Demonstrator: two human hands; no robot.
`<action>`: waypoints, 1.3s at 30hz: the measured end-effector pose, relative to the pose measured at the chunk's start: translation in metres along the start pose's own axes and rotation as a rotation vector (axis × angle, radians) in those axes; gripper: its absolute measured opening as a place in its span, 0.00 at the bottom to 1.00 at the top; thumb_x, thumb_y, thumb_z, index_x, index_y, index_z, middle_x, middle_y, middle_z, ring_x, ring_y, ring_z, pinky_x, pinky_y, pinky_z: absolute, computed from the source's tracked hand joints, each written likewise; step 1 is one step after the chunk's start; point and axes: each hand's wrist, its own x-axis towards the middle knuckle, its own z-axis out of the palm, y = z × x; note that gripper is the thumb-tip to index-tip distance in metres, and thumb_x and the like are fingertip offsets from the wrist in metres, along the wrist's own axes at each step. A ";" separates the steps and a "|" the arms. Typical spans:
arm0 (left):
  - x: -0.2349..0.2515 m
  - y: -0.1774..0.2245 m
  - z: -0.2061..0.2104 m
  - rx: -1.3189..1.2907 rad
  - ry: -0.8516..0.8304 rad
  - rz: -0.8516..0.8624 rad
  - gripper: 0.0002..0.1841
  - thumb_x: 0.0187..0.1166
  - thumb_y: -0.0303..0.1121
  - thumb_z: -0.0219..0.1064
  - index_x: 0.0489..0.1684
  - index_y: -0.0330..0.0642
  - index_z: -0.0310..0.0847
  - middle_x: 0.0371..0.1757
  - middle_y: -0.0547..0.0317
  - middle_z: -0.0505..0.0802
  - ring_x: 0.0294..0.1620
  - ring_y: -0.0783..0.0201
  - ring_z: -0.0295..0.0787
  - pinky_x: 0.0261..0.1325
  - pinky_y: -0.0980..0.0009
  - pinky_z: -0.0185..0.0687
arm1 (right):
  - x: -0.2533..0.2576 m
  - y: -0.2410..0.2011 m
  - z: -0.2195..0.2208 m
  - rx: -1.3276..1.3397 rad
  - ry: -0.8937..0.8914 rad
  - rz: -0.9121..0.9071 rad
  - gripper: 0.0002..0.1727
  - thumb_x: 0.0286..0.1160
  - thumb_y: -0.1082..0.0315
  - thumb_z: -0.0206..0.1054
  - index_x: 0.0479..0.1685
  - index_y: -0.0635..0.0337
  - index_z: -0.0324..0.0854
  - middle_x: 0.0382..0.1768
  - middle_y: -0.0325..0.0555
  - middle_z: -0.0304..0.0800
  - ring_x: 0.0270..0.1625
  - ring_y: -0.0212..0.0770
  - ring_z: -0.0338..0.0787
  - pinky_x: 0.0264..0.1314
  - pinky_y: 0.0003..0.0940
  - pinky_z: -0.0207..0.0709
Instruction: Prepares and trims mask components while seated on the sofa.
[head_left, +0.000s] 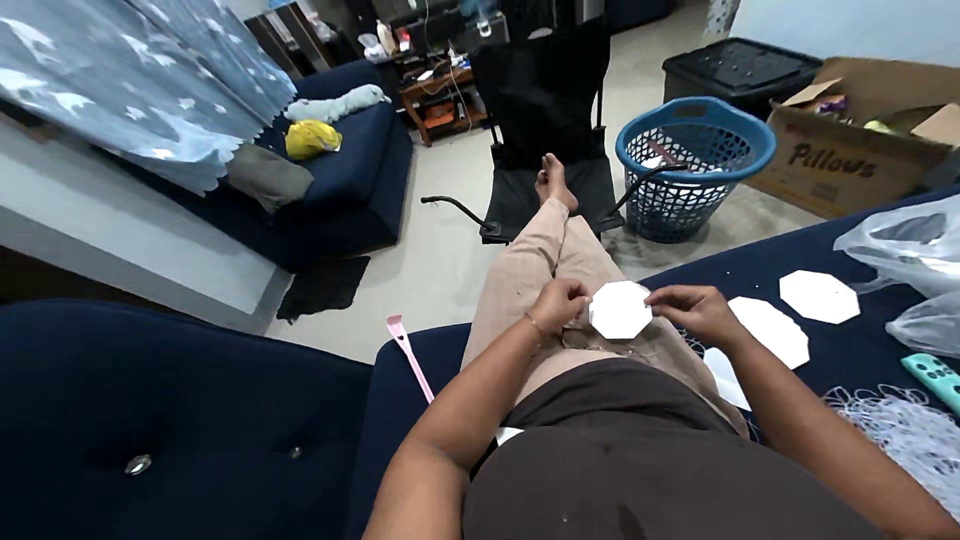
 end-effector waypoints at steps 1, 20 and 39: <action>0.000 0.003 -0.001 0.125 -0.025 0.007 0.14 0.86 0.29 0.61 0.56 0.27 0.85 0.48 0.42 0.93 0.47 0.56 0.91 0.60 0.58 0.85 | 0.001 0.002 0.003 -0.070 -0.033 0.043 0.09 0.75 0.75 0.67 0.47 0.69 0.90 0.44 0.48 0.95 0.41 0.30 0.92 0.53 0.30 0.87; 0.007 0.027 0.013 0.074 -0.091 -0.067 0.12 0.85 0.29 0.63 0.55 0.27 0.85 0.46 0.44 0.93 0.42 0.61 0.92 0.57 0.62 0.87 | 0.015 -0.011 0.051 -0.288 0.005 0.024 0.08 0.75 0.68 0.72 0.39 0.64 0.92 0.35 0.49 0.88 0.35 0.40 0.83 0.42 0.38 0.79; -0.006 0.017 0.023 -0.281 0.007 -0.007 0.11 0.83 0.20 0.60 0.58 0.26 0.83 0.45 0.48 0.92 0.38 0.69 0.89 0.44 0.71 0.85 | 0.006 -0.006 0.060 -0.301 0.112 0.040 0.08 0.76 0.68 0.69 0.40 0.64 0.91 0.39 0.52 0.89 0.37 0.42 0.85 0.42 0.40 0.80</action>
